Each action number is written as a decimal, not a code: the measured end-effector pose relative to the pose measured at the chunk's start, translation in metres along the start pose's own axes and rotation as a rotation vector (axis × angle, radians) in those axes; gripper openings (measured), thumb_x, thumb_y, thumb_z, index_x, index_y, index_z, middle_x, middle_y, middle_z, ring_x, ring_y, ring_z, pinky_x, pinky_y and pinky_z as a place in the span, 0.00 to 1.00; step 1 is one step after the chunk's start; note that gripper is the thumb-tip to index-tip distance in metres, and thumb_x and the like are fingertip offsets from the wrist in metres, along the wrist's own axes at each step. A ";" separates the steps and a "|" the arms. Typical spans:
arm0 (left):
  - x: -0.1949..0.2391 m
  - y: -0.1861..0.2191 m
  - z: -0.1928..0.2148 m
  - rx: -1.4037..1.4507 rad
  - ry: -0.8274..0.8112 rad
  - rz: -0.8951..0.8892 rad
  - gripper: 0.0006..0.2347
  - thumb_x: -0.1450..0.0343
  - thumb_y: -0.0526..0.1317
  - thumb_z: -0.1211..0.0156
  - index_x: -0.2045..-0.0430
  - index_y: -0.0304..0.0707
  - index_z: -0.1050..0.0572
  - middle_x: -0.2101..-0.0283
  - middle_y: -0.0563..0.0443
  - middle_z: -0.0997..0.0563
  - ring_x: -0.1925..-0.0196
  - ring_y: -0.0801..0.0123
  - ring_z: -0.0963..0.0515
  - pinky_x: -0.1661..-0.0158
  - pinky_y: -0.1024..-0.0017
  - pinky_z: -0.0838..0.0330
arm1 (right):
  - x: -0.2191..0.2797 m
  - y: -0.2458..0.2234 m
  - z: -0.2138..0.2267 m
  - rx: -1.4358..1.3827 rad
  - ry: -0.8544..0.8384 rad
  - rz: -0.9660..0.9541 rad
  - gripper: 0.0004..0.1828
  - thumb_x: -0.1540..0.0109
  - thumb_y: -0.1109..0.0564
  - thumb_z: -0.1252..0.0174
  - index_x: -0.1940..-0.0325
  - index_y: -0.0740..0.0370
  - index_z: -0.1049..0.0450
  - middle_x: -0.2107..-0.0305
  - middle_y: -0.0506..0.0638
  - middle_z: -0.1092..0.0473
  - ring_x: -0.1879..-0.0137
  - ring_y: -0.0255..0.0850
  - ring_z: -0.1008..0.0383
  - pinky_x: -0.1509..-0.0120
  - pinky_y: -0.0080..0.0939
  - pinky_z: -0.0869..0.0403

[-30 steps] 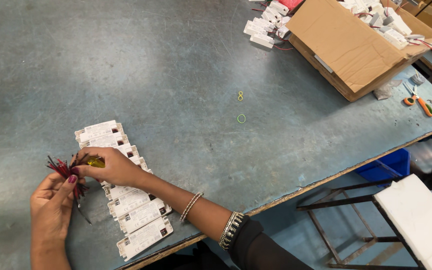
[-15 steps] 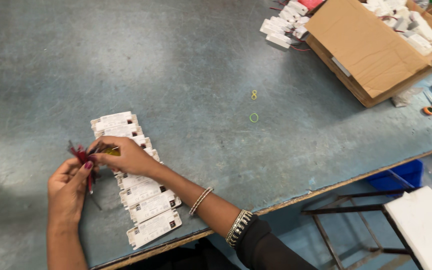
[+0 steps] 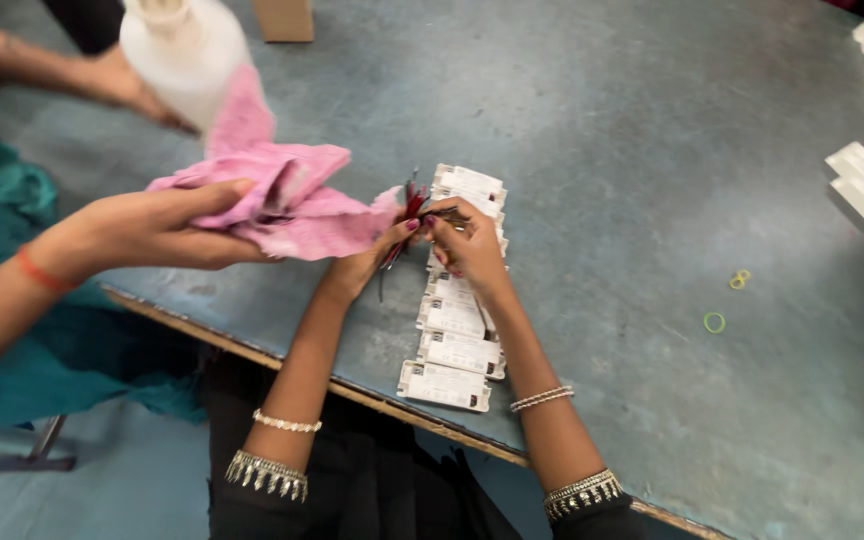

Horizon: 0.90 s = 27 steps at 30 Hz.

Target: The person uses a screwdriver to attach red and black wires to a row of white plastic electrical components on a workbench. They repeatedly insert wire ends into terminals and tighten screws to secure them.

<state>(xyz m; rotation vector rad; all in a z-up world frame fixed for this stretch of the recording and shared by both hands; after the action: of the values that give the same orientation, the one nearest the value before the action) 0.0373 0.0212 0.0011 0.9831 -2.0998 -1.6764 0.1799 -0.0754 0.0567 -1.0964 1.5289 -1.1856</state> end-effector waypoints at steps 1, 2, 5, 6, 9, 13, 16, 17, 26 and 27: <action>0.000 0.001 0.000 0.020 0.010 0.007 0.13 0.24 0.40 0.39 0.49 0.31 0.22 0.57 0.54 0.19 0.55 0.79 0.24 0.54 0.79 0.30 | 0.001 -0.004 -0.002 -0.004 -0.003 0.001 0.09 0.32 0.57 0.43 0.49 0.63 0.27 0.70 0.47 0.28 0.75 0.26 0.35 0.79 0.26 0.41; -0.001 0.002 0.000 0.041 0.020 0.014 0.12 0.25 0.39 0.39 0.50 0.31 0.22 0.57 0.53 0.19 0.56 0.78 0.23 0.54 0.79 0.30 | 0.002 -0.007 -0.004 -0.008 -0.006 0.003 0.09 0.33 0.58 0.42 0.49 0.63 0.27 0.69 0.46 0.28 0.75 0.26 0.35 0.79 0.26 0.41; -0.006 0.005 0.000 0.100 0.032 0.034 0.11 0.27 0.37 0.37 0.53 0.31 0.22 0.57 0.51 0.17 0.57 0.77 0.20 0.54 0.79 0.27 | 0.005 -0.016 -0.008 0.031 0.002 0.004 0.09 0.33 0.59 0.41 0.49 0.63 0.27 0.69 0.47 0.27 0.75 0.26 0.35 0.78 0.26 0.41; -0.006 0.005 0.000 0.121 0.034 0.041 0.11 0.28 0.37 0.37 0.54 0.31 0.22 0.58 0.50 0.16 0.58 0.77 0.19 0.54 0.79 0.26 | 0.005 -0.017 -0.010 0.054 0.008 0.003 0.09 0.33 0.59 0.41 0.50 0.63 0.27 0.69 0.47 0.27 0.75 0.26 0.35 0.78 0.26 0.41; -0.004 0.007 -0.002 0.066 0.050 0.055 0.11 0.26 0.36 0.35 0.53 0.28 0.22 0.60 0.48 0.17 0.59 0.75 0.20 0.55 0.78 0.27 | 0.006 -0.022 -0.013 0.085 0.040 0.022 0.08 0.33 0.59 0.40 0.52 0.64 0.27 0.71 0.47 0.27 0.76 0.27 0.34 0.79 0.26 0.41; -0.003 0.013 -0.006 0.169 0.056 0.061 0.11 0.27 0.37 0.38 0.55 0.30 0.23 0.57 0.49 0.16 0.55 0.75 0.16 0.51 0.78 0.24 | 0.007 -0.027 -0.019 0.098 0.049 0.035 0.06 0.33 0.60 0.42 0.53 0.64 0.29 0.69 0.49 0.26 0.76 0.28 0.33 0.80 0.26 0.41; -0.003 0.017 -0.006 0.253 0.057 0.050 0.10 0.26 0.37 0.40 0.55 0.30 0.24 0.58 0.50 0.17 0.56 0.75 0.17 0.51 0.78 0.24 | 0.007 -0.027 -0.023 0.086 0.020 0.037 0.06 0.32 0.61 0.43 0.53 0.64 0.29 0.66 0.48 0.26 0.74 0.28 0.33 0.79 0.26 0.40; -0.003 0.017 -0.007 0.259 0.057 0.046 0.09 0.26 0.36 0.41 0.55 0.30 0.24 0.58 0.51 0.17 0.56 0.75 0.18 0.52 0.78 0.25 | 0.007 -0.027 -0.023 0.082 0.005 0.042 0.06 0.32 0.61 0.44 0.52 0.64 0.30 0.66 0.49 0.26 0.74 0.28 0.33 0.79 0.26 0.40; -0.003 0.011 -0.007 0.309 0.013 0.130 0.11 0.26 0.39 0.44 0.55 0.31 0.22 0.65 0.55 0.22 0.64 0.77 0.25 0.61 0.78 0.31 | 0.006 -0.018 -0.021 0.149 -0.052 0.079 0.06 0.31 0.61 0.42 0.50 0.63 0.28 0.76 0.43 0.33 0.77 0.26 0.39 0.78 0.27 0.42; -0.004 0.010 -0.007 0.315 0.014 0.137 0.11 0.26 0.39 0.44 0.55 0.31 0.22 0.66 0.55 0.22 0.65 0.77 0.25 0.61 0.77 0.30 | 0.006 -0.019 -0.021 0.152 -0.060 0.072 0.07 0.31 0.60 0.42 0.50 0.62 0.28 0.78 0.43 0.34 0.78 0.26 0.40 0.78 0.27 0.43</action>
<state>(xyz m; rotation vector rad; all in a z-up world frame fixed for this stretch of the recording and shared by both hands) 0.0407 0.0196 0.0132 0.9060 -2.4112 -1.2961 0.1604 -0.0799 0.0773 -0.9599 1.3966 -1.1887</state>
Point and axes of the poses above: each hand's wrist, its own x-axis away from the middle knuckle, its own z-axis out of the back of the hand, y = z × x, the point moved 4 cm from there along -x, towards the middle knuckle
